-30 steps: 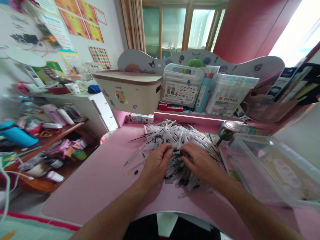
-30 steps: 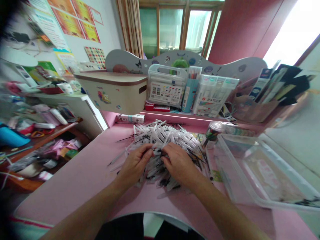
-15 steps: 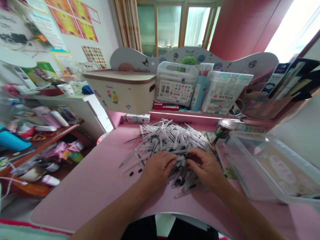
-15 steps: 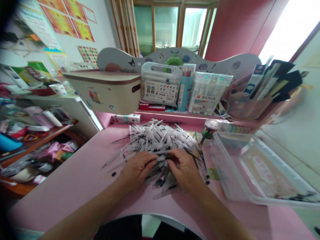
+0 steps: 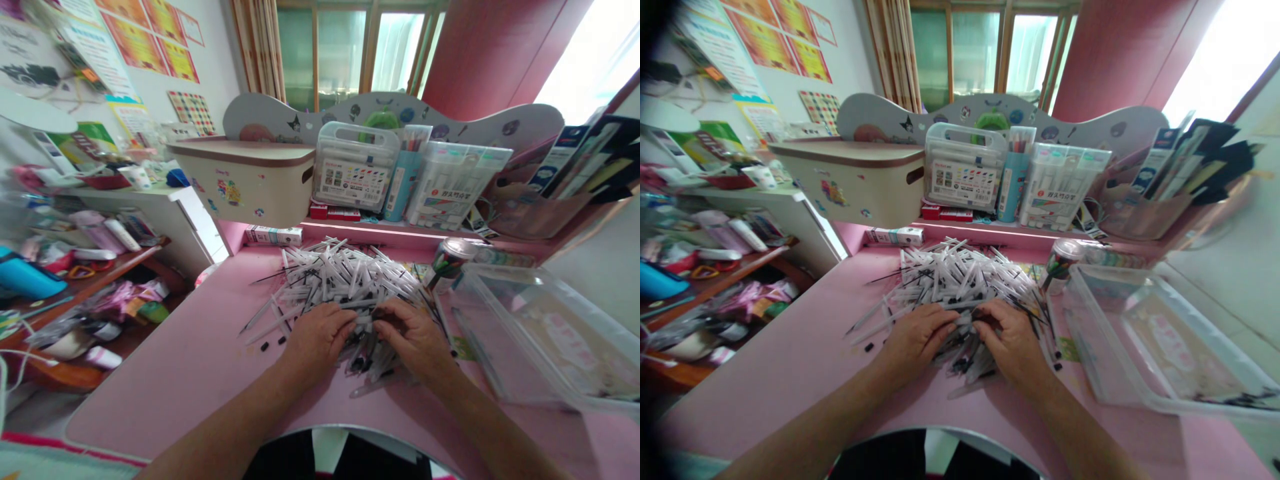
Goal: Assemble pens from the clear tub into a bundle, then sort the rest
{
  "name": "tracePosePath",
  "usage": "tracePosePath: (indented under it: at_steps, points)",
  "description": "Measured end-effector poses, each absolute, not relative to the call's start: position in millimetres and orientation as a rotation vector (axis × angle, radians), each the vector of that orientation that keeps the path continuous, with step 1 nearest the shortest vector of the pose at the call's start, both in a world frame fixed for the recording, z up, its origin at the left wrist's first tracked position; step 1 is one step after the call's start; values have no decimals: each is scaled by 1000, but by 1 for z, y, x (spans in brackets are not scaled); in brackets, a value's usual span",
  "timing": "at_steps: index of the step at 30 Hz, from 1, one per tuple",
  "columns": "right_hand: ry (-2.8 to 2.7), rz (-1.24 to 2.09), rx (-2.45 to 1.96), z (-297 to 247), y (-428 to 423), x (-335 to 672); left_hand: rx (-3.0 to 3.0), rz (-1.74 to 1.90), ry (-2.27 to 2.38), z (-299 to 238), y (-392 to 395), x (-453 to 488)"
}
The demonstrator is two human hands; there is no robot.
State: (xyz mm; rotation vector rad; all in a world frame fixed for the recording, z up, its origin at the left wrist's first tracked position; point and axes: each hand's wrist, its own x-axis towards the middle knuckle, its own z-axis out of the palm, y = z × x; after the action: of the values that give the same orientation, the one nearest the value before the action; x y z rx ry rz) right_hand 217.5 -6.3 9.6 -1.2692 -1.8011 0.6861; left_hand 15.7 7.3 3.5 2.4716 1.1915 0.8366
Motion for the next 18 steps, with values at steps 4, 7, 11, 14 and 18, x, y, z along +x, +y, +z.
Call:
tracePosePath:
  at_steps: [4,7,11,14,18]
  points:
    - [-1862,608,-1338,13,-8,217,2505,832,1180,4,6,17]
    - [-1906,570,-1377,13,-9,217,2536,840,1159,3,7,18]
    - [-1917,584,-1352,13,-12,218,2527,858,1187,1,8,18]
    - [-1959,534,-1279,12,-12,219,2513,859,1218,1,9,17]
    - [-1990,456,-1209,10,-9,219,2538,837,1212,2,8,17]
